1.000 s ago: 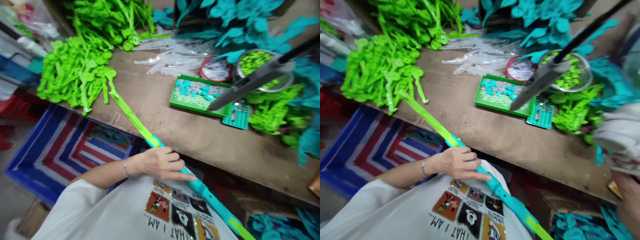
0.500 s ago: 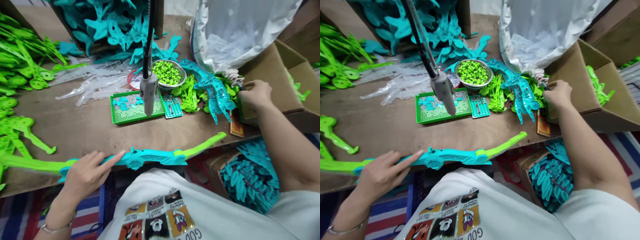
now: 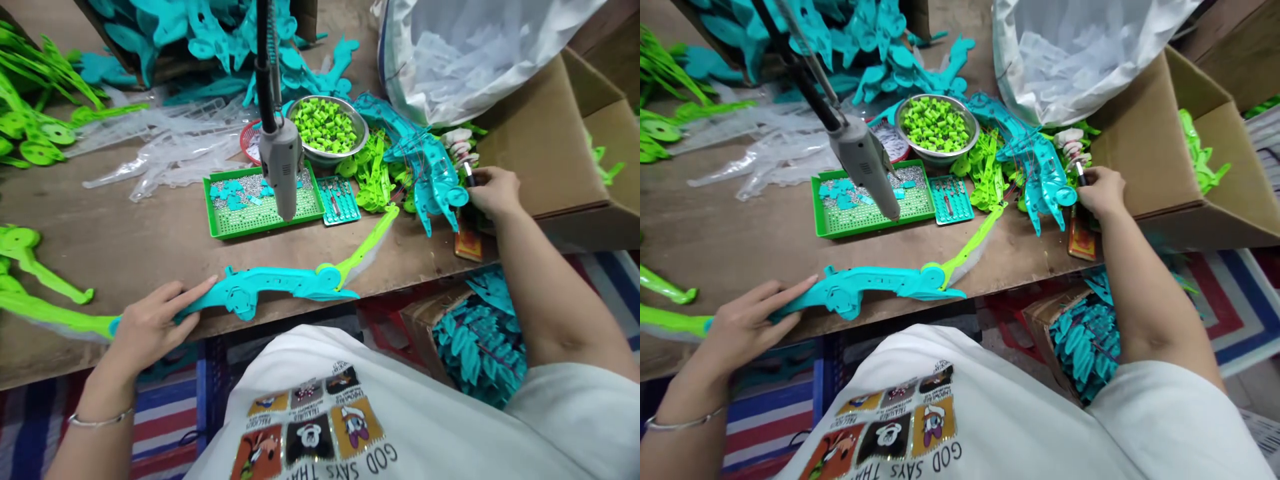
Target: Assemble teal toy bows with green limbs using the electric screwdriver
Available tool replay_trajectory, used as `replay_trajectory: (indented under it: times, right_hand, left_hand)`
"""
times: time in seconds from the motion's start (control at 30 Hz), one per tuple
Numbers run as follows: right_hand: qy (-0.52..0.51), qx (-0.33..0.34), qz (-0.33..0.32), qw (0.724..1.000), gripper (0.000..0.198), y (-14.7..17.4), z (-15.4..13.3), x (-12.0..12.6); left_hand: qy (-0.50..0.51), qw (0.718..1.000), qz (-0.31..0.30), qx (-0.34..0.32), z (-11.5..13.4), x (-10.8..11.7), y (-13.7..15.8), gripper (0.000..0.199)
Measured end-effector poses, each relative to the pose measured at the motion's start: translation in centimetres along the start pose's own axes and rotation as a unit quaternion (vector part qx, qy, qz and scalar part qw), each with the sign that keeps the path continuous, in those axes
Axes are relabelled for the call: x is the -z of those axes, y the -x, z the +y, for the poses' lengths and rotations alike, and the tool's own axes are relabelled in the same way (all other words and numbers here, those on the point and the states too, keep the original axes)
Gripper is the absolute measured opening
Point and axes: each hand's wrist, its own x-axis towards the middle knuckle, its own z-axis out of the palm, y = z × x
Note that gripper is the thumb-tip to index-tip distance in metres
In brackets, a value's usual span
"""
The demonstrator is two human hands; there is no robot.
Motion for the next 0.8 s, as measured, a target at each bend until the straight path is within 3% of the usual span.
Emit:
replay_trajectory:
  times: [0.1, 0.17, 0.2, 0.27, 0.33, 0.4, 0.43, 0.5, 0.6, 0.7, 0.8]
  right_hand:
    - [0.003, 0.051, 0.05, 0.997, 0.049, 0.9, -0.4, 0.6]
    - [-0.005, 0.159, 0.146, 0.976, 0.043, 3.2, -1.5, 1.6]
    - [-0.013, 0.239, 0.192, 0.952, 0.037, 5.2, -2.4, 2.1]
    - [-0.061, 0.437, 0.206, 0.873, 0.032, 10.2, -4.5, 2.9]
    - [-0.098, 0.607, 0.051, 0.787, 0.042, 15.6, -6.7, 3.0]
    - [-0.076, 0.692, -0.116, 0.708, 0.057, 20.0, -8.4, 2.4]
    - [-0.06, 0.701, -0.167, 0.691, 0.062, 21.5, -8.9, 1.8]
    - [-0.028, 0.694, -0.214, 0.687, 0.066, 23.0, -9.3, 0.4]
    - [0.0, 0.685, -0.217, 0.695, 0.056, 22.9, -9.5, -1.3]
    - [0.002, 0.701, -0.208, 0.682, 0.034, 23.1, -9.9, -2.0]
    - [-0.008, 0.711, -0.215, 0.67, 0.026, 24.1, -10.8, -2.0]
  left_hand:
    - [0.01, 1.0, -0.017, 0.022, -0.5, -0.1, -0.1, 0.052]
    - [0.018, 0.999, -0.023, 0.035, -0.6, -0.1, -0.1, 0.05]
    - [0.023, 0.999, -0.024, 0.039, -0.6, -0.1, -0.1, 0.05]
    - [0.031, 0.998, -0.03, 0.043, -0.5, -0.1, -0.1, 0.05]
    - [0.033, 0.998, -0.04, 0.044, -0.3, -0.1, -0.3, 0.051]
    - [0.032, 0.997, -0.046, 0.049, -0.1, 0.0, -0.4, 0.052]
    - [0.028, 0.997, -0.047, 0.054, 0.0, 0.1, -0.4, 0.053]
    - [0.016, 0.997, -0.045, 0.063, 0.1, 0.4, 0.0, 0.054]
    - [-0.022, 0.997, -0.03, 0.063, 0.3, 1.1, 1.2, 0.055]
    - [-0.085, 0.993, 0.002, 0.085, 0.5, 1.4, 3.0, 0.054]
    - [-0.12, 0.987, 0.018, 0.109, 0.8, 1.3, 4.5, 0.054]
